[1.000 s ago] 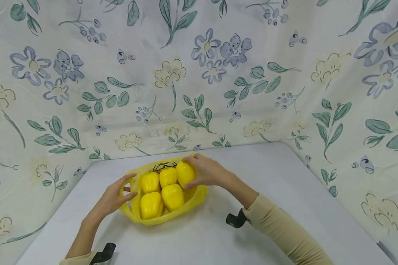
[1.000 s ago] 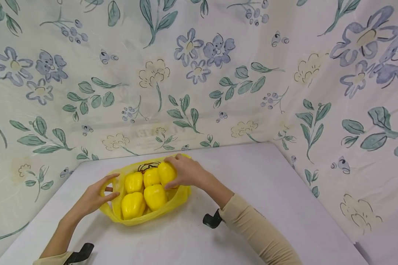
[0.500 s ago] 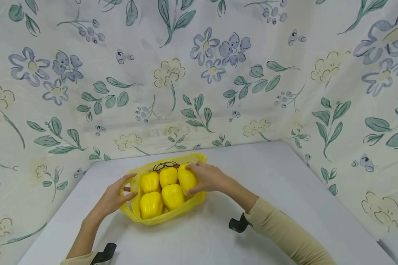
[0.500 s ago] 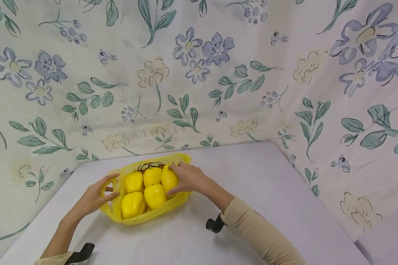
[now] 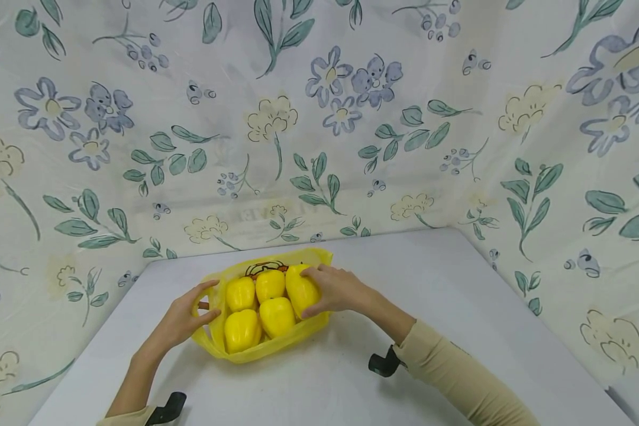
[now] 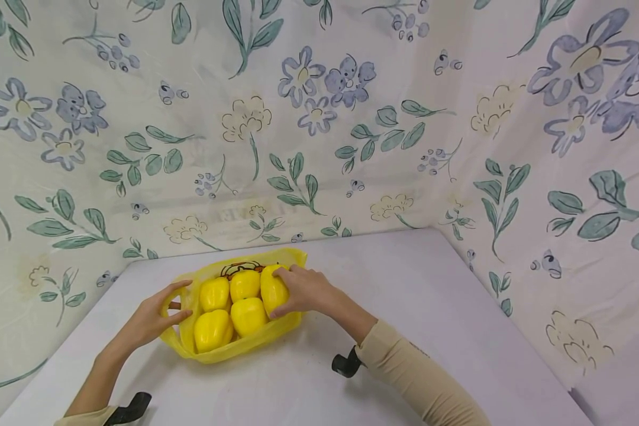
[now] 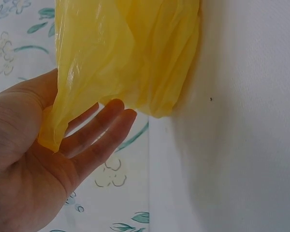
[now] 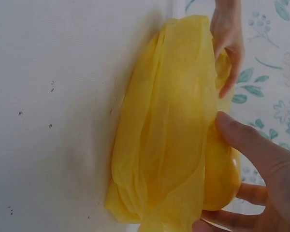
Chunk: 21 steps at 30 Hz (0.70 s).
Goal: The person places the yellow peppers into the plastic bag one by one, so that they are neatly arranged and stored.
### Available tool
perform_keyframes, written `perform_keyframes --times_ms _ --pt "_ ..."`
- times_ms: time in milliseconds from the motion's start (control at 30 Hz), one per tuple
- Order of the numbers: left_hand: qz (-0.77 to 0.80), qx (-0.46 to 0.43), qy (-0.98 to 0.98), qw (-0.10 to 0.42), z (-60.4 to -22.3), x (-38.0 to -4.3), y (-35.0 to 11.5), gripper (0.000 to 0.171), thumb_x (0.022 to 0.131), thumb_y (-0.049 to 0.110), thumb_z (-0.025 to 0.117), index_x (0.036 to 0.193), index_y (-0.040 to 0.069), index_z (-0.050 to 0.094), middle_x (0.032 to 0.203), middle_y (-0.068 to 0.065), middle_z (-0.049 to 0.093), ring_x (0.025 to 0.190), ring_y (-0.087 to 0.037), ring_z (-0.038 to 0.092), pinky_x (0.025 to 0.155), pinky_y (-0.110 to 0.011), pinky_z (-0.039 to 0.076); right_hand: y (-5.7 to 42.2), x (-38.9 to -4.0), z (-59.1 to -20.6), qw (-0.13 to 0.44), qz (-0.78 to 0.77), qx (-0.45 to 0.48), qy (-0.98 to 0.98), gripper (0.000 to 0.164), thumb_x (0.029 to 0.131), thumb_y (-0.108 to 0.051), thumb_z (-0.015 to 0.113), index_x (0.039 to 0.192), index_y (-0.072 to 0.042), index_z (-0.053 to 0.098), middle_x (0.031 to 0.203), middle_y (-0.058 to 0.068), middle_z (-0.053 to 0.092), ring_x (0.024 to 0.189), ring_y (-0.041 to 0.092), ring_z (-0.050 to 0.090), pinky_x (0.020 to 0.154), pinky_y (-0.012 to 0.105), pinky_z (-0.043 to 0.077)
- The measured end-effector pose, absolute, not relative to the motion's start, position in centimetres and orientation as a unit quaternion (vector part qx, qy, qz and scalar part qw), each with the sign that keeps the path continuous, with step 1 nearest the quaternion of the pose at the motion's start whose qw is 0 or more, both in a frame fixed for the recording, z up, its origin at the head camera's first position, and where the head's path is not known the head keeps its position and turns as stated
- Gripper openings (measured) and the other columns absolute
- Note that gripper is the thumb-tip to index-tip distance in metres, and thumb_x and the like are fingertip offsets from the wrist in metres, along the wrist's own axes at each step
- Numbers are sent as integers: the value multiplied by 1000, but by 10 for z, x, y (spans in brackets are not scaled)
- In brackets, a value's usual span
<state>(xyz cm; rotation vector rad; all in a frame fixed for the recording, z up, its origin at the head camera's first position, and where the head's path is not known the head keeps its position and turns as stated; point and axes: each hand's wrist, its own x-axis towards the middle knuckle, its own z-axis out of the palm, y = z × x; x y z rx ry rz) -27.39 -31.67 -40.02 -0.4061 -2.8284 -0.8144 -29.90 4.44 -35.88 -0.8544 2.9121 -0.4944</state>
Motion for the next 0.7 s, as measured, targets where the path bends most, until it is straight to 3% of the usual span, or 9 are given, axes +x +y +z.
perform_keyframes --times_ms 700 --pt "-276 -135 -948 86 -401 -273 -316 66 89 21 73 147 11 41 145 -26 46 105 -36 66 74 -33 62 48 -298 -362 71 -214 -274 935 87 74 -56 79 144 -19 45 144 10 51 120 23 52 103 43 49"
